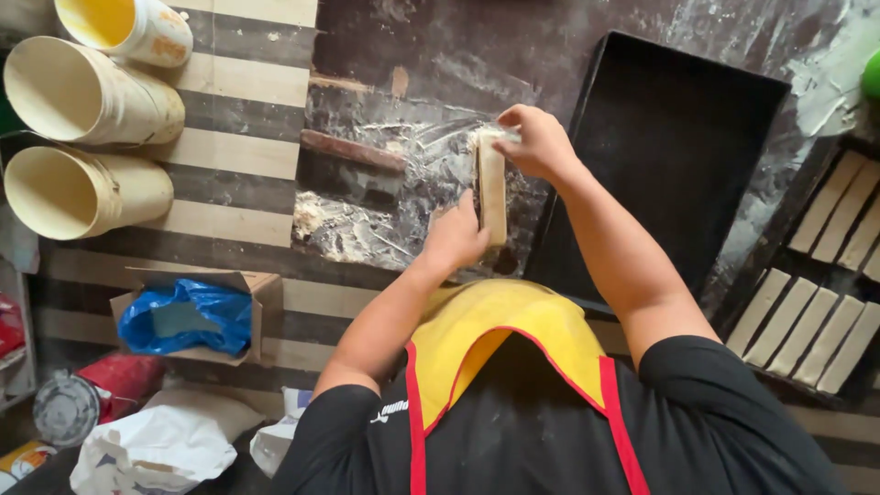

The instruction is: Placing pre-cut dough strips into metal baking trays in a production area.

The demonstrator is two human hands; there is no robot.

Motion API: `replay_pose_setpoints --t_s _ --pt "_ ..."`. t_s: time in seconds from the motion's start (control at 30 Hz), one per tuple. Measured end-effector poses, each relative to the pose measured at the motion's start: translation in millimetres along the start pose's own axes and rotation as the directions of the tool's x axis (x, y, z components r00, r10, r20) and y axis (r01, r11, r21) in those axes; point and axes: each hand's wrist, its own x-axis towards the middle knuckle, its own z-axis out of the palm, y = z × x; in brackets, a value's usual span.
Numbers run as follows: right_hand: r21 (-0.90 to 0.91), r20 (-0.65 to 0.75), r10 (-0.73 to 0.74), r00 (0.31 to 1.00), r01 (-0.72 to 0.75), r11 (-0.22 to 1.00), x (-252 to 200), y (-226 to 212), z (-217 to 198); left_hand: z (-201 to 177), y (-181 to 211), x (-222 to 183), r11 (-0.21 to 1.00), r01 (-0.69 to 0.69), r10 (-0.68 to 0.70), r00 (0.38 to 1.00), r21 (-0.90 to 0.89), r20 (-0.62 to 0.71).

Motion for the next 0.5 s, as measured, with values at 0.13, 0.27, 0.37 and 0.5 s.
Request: replay_pose_setpoints --t_s 0.13,0.27,0.37,0.5 --pt "-0.581 -0.242 -0.183 0.953 0.009 0.814 30 2 -21 -3 -6 7 0.828 -0.038 0.078 0.996 0.56 -0.048" --pt "-0.514 -0.578 -0.268 0.77 -0.089 0.853 96 21 -81 -16 26 9 0.878 0.045 -0.021 0.998 0.477 -0.055" --pt "-0.482 -0.725 -0.296 0.622 -0.151 0.863 155 34 -142 -20 24 -1 0.821 -0.025 0.157 0.97 0.57 -0.184" --pt "-0.546 -0.713 -0.336 0.615 -0.186 0.817 222 42 -204 -13 -1 -23 0.652 0.074 0.03 0.992 0.755 -0.123"
